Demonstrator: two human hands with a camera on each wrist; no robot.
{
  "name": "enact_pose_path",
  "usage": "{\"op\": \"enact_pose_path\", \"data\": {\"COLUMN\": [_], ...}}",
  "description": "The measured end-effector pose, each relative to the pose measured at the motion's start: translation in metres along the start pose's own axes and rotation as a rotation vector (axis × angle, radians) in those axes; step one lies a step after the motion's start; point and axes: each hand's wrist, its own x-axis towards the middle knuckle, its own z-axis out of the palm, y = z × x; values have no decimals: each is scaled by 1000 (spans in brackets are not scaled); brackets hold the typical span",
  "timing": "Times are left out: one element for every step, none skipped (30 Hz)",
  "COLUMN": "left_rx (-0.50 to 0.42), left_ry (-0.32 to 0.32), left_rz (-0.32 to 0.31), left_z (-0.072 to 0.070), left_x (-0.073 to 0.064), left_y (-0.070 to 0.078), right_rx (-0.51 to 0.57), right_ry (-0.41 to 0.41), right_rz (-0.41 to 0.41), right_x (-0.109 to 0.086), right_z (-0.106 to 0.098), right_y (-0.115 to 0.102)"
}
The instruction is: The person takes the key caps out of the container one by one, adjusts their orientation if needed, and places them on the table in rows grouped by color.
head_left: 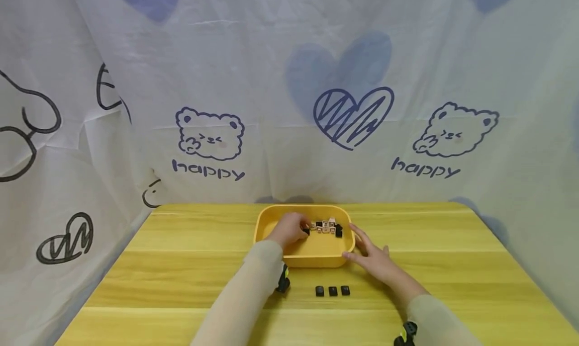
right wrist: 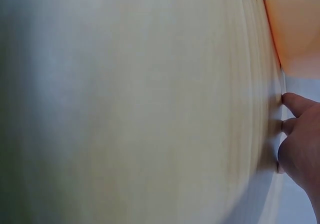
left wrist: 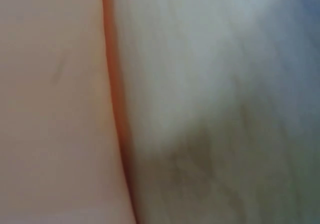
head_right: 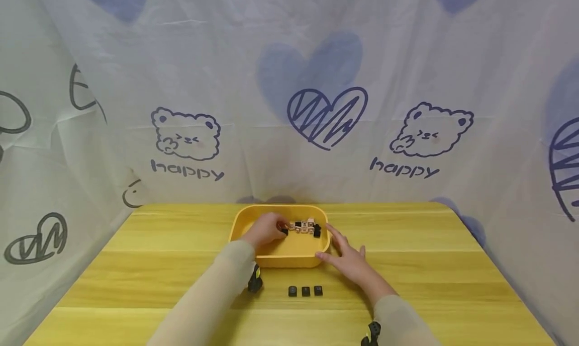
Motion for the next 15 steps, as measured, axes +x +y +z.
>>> {"op": "enact_pose_path", "data": {"left_rx": [6,6,4,5,2,-5,-10,-16,-18,-19,-21,-23,-28,-36,-43], "left_ry": [3,5,8,9,11,11,9,6,3,-3,-8,-14,-21,-28,-35], "left_rz": [6,10,13,13,12,12,8,3,0,-1,0,5,8,18,32], "left_z": [1,2,2,3,3,3,3,3,3,3,3,3,3,3,2], "left_x": [0,1,1,2,2,2,3,2,2,2,2,1,1,0,-1], "left_y": [0,0,0,1,1,1,2,2,3,3,3,3,4,4,5], "right_rx": [-2,-2,-4,-3,-4,-4,-5,-5,-8,-7,-4,-2,1,3,3], "right_ry": [3,6,10,12,13,12,10,8,6,5,4,4,4,3,1], "right_rz": [2,3,3,6,6,6,6,6,6,5,4,2,1,-1,-2], "right_x": [0,0,0,0,0,0,0,1,1,1,1,1,1,0,0], "right_z": [0,0,0,0,-1,-1,-1,-1,0,0,0,1,2,2,3], "right_y": [1,2,2,3,3,4,4,5,5,5,5,5,5,5,5]}}
